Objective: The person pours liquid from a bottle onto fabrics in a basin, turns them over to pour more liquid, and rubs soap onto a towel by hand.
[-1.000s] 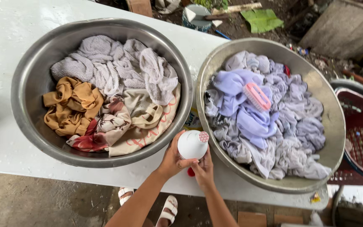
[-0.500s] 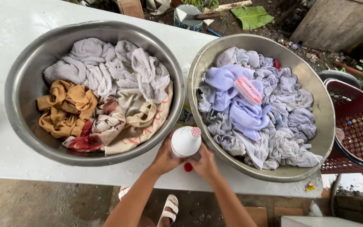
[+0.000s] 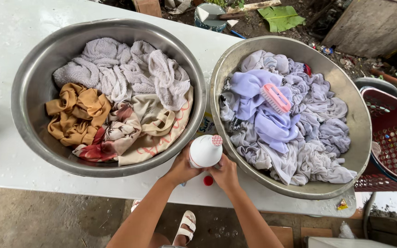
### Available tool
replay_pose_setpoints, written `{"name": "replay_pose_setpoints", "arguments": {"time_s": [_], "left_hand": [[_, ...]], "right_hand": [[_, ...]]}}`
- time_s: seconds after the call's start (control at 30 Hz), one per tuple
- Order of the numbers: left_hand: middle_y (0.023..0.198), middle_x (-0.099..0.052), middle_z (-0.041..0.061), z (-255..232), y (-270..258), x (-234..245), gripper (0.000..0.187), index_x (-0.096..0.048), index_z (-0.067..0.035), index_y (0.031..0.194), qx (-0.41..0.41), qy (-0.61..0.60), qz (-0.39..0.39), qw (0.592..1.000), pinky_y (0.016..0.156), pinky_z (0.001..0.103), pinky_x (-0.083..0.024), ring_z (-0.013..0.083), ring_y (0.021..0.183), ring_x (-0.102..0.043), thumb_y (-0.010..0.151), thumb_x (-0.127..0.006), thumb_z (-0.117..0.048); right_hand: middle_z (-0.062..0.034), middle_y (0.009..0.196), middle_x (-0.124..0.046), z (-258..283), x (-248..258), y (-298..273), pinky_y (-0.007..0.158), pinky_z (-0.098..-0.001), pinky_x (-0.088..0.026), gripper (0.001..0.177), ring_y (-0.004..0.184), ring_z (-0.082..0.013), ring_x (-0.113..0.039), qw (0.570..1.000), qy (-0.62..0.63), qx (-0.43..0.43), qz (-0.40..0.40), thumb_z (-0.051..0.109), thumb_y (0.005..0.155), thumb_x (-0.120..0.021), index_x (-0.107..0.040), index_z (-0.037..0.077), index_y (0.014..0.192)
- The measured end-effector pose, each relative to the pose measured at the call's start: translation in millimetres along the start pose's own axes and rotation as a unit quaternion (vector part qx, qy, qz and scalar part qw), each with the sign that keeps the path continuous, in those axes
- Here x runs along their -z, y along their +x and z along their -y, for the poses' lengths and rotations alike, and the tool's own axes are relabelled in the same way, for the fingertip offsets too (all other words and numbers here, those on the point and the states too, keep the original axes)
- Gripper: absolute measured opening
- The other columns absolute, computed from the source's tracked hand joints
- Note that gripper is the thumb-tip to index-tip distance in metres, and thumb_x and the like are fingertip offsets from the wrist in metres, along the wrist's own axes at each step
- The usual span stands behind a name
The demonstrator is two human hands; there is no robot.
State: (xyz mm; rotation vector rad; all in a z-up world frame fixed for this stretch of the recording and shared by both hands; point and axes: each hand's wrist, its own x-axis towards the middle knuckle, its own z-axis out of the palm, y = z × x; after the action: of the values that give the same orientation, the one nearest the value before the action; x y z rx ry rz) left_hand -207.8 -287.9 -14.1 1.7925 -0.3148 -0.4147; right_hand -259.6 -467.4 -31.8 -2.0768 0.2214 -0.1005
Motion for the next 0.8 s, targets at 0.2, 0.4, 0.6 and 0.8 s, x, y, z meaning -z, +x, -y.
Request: {"name": "replay_pose_setpoints", "arguments": {"time_s": [0.2, 0.4, 0.6, 0.8], "left_hand": [[0.154, -0.043, 0.014, 23, 4, -5, 0.112, -0.028, -0.017, 0.152, 0.043, 0.027, 0.002, 0.999, 0.113, 0.04, -0.042, 0.0317, 0.142, -0.045, 0.064, -0.097, -0.023], [0.157, -0.039, 0.013, 39, 3, -4, 0.121, -0.023, -0.019, 0.155, 0.073, 0.032, 0.025, 0.996, 0.113, 0.039, -0.045, 0.0304, 0.144, -0.044, 0.058, -0.095, -0.014], [0.138, -0.054, 0.023, 62, -2, -4, 0.106, -0.03, -0.008, 0.149, 0.043, 0.168, 0.005, 0.985, 0.102, 0.043, -0.046, 0.0384, 0.126, -0.054, 0.068, -0.095, -0.031], [0.086, -0.074, 0.021, 89, -23, -18, 0.024, -0.08, -0.007, 0.097, -0.026, 0.124, -0.154, 0.98, 0.072, 0.044, -0.056, 0.0384, 0.077, -0.07, 0.09, -0.068, -0.026]], "right_hand": [[-0.0077, 0.094, -0.079, -38, -13, 12, 0.078, -0.0334, -0.058, 0.033, 0.089, -0.0142, -0.074, 0.998, 0.051, -0.009, 0.047, -0.001, 0.076, -0.081, -0.069, 0.0, 0.106], [-0.0085, 0.089, -0.081, -53, -9, 20, 0.08, -0.0321, -0.06, 0.026, 0.086, -0.0144, -0.076, 0.995, 0.065, -0.001, 0.079, -0.002, 0.08, -0.075, -0.068, 0.0, 0.105], [-0.0108, 0.079, -0.075, -57, -14, -10, 0.066, -0.0315, -0.054, 0.013, 0.068, -0.0138, -0.067, 0.998, -0.024, -0.037, 0.051, 0.011, 0.091, -0.071, -0.075, 0.0, 0.096], [-0.0063, 0.07, -0.075, -73, -44, -29, 0.06, -0.028, -0.052, 0.021, 0.061, -0.0105, -0.065, 0.995, 0.025, -0.064, -0.077, 0.023, 0.089, -0.074, -0.076, 0.003, 0.093]]}}
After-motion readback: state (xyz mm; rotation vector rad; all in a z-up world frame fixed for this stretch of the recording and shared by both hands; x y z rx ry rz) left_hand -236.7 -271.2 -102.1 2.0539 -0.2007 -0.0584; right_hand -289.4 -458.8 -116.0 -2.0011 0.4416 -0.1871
